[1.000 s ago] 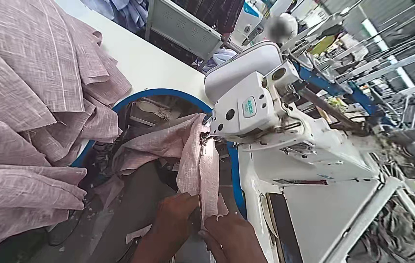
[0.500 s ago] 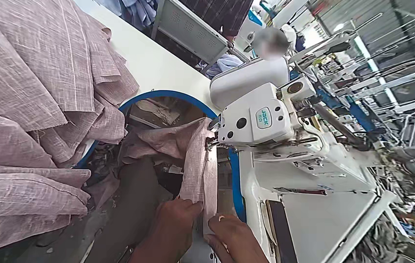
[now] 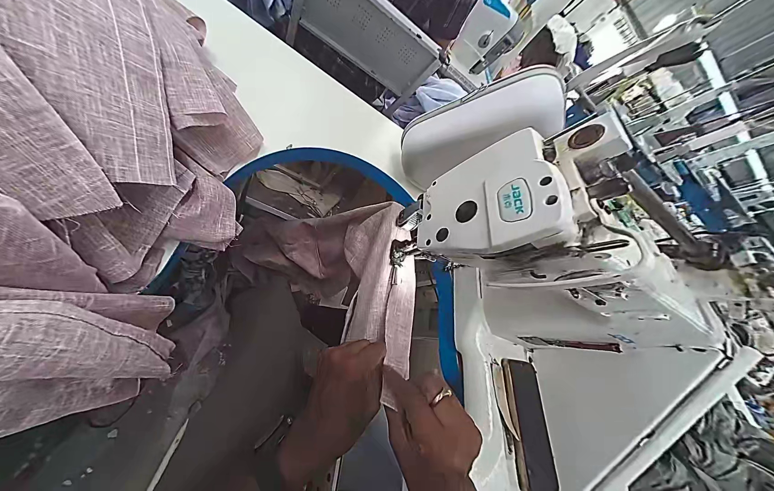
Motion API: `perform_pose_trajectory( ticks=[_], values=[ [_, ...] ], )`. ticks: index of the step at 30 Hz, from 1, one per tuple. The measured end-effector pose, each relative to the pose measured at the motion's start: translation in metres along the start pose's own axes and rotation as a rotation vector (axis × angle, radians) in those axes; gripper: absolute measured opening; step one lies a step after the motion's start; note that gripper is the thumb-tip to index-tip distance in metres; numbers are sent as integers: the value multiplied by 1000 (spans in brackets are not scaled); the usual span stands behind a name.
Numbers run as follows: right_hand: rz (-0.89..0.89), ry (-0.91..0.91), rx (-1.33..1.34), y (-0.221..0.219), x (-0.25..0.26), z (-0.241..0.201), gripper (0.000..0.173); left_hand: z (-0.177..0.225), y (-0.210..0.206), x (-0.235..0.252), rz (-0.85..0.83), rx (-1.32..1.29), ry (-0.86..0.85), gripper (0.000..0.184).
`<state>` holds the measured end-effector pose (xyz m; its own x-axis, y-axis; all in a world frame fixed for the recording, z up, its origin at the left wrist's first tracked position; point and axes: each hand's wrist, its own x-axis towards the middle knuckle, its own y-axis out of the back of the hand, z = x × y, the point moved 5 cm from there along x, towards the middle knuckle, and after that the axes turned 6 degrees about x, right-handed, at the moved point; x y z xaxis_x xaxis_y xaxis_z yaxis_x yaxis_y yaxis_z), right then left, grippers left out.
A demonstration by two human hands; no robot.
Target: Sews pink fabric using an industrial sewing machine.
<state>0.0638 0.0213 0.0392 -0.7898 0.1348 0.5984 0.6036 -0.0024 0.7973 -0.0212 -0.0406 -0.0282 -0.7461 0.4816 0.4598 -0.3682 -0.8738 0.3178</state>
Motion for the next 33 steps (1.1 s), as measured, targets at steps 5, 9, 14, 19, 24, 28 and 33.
perform_pose_trajectory(
  ticks=[5,9,14,19,24,28,33],
  values=[
    [81,-47,72,-17,1,19,12,-7,-7,5,52,-68,-5,21],
    [152,-91,163,-28,-2,27,15,-13,-14,23,105,-66,-69,19],
    [120,-180,121,-37,10,36,19,-17,-22,46,127,76,-86,17],
    [-52,-221,80,-47,19,40,30,-18,-29,53,131,149,-88,17],
    [-126,-202,54,-54,14,34,35,-18,-5,71,-18,42,-27,23],
    [-125,-177,12,-60,11,27,36,-72,-21,132,-254,-461,436,44],
    [-84,-182,-3,-59,17,28,31,-108,-101,206,-384,-861,718,31]
  ],
)
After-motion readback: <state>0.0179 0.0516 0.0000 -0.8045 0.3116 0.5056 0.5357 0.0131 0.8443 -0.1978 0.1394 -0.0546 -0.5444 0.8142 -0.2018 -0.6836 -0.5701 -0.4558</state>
